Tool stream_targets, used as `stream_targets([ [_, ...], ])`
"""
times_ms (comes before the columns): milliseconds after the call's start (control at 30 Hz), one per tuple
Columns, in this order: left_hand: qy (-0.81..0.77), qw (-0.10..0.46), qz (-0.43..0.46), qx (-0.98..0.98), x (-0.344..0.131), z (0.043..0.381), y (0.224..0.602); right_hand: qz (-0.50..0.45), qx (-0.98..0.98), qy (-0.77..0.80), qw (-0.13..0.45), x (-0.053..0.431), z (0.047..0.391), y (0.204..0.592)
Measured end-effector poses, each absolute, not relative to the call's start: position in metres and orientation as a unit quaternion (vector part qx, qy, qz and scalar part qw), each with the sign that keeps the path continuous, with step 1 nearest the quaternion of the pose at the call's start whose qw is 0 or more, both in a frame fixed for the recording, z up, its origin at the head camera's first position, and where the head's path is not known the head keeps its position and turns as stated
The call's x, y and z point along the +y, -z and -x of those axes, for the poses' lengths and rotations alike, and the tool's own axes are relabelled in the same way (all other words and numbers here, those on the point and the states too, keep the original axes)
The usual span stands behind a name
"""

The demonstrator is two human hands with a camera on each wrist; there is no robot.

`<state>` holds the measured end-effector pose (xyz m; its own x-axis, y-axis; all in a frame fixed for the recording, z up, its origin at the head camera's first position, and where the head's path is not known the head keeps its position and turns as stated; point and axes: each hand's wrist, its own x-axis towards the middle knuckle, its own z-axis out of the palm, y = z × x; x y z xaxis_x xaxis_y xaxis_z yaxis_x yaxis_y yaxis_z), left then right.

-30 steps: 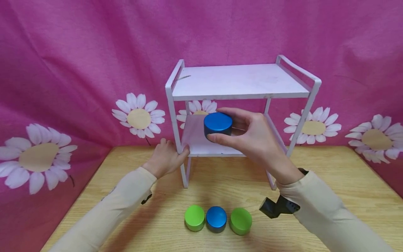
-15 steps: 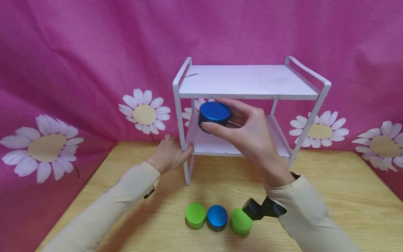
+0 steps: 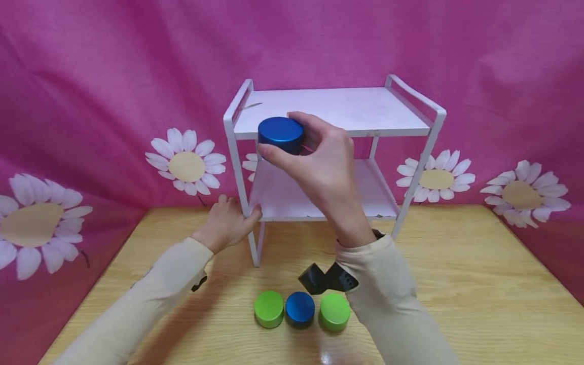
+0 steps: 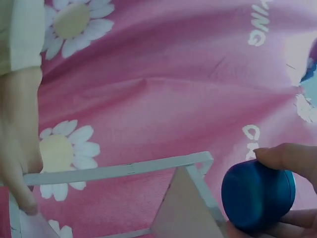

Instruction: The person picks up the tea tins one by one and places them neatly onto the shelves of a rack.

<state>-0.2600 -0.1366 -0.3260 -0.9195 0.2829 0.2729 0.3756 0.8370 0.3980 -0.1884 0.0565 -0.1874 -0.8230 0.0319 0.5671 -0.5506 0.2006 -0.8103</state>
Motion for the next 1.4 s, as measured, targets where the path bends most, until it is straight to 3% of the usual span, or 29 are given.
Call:
stream_targets([
  [633, 0.203, 0.114, 0.198, -0.952, -0.136, 0.263, 0.326, -0.16, -0.777, -0.549, 0.262, 0.048, 0.225, 0.162],
  [1400, 0.199, 0.101, 0.185, -0.957, -0.139, 0.261, 0.327, -0.102, -0.861, -0.459, 0.193, 0.036, 0.241, 0.15],
])
